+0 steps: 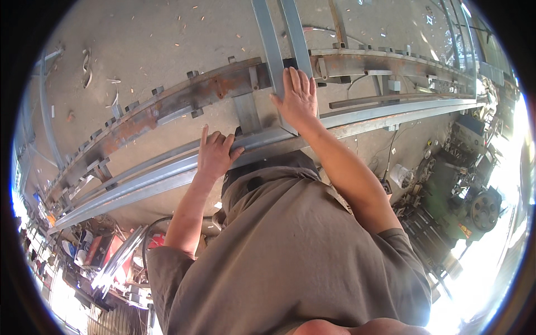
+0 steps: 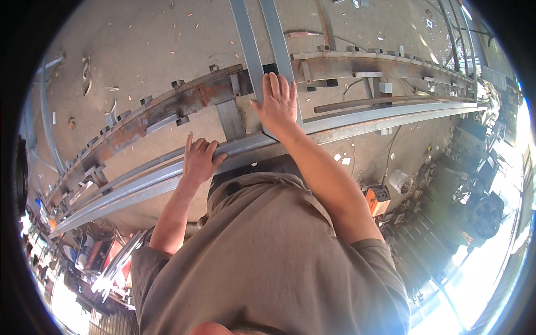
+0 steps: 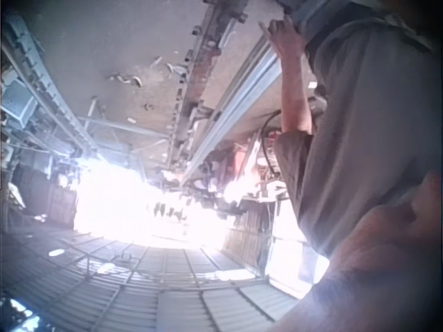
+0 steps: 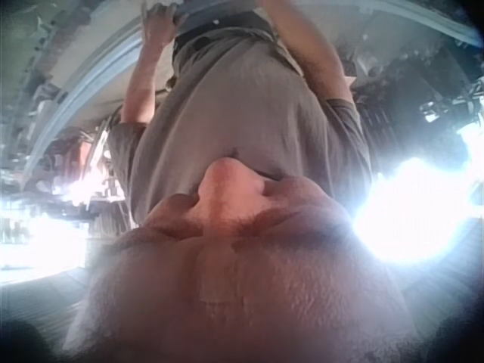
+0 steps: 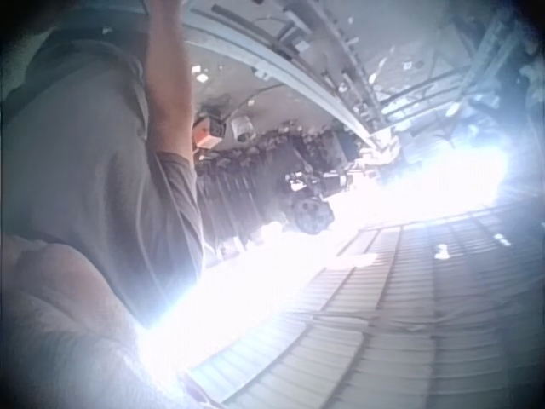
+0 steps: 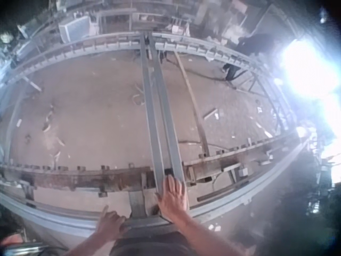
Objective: The person assembles a metal frame by picking up long metal bars and smaller metal pieces, then placing them onto a jig to form a rectangular structure. The person repeatedly positions and adjusts the bars and pieces by hand to build the frame.
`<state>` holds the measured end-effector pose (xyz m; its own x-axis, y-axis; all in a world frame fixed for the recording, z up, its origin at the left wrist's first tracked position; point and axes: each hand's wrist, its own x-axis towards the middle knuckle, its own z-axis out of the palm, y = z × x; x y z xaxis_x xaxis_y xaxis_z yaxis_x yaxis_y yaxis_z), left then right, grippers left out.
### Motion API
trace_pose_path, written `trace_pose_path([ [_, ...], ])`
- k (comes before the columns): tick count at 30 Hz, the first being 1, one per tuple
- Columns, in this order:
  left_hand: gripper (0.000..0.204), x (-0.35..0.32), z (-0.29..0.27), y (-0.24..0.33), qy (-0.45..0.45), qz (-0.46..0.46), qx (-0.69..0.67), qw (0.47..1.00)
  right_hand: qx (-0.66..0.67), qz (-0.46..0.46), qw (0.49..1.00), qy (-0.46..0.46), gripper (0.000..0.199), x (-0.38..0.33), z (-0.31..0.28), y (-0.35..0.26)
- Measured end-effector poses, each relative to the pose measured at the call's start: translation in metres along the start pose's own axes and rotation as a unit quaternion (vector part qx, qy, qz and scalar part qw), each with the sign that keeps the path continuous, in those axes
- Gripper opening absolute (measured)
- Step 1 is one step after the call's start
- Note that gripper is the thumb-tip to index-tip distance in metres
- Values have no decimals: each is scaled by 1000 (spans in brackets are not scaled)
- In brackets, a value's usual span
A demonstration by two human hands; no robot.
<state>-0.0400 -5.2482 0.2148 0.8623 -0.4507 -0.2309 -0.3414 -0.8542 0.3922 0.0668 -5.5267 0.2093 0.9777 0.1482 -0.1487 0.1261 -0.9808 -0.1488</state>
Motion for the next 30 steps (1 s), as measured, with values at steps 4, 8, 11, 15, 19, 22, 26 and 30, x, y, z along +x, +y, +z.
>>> trace_pose_path([
  [4,48,6,11,5,21,-4,-11,1000,5,15,1000,0,86,-2,3,-3],
  [8,49,6,18,4,59,-5,-35,998,31,28,999,-23,79,3,-22,-8],
  [11,49,5,19,3,54,-2,-34,998,59,-20,993,104,71,34,-53,-17],
  [15,48,6,19,3,52,-11,-46,998,117,-134,956,235,64,93,-64,-43],
  [19,46,8,19,3,44,-20,-63,997,105,-208,959,161,63,87,-24,-48],
  [22,47,9,15,3,55,-21,-57,997,75,-170,978,101,57,81,0,-30],
  [26,46,10,9,5,37,-20,-62,997,93,-195,966,143,51,85,9,-24],
  [30,44,14,9,6,42,-17,-61,997,149,-170,965,130,45,74,-6,-4],
])
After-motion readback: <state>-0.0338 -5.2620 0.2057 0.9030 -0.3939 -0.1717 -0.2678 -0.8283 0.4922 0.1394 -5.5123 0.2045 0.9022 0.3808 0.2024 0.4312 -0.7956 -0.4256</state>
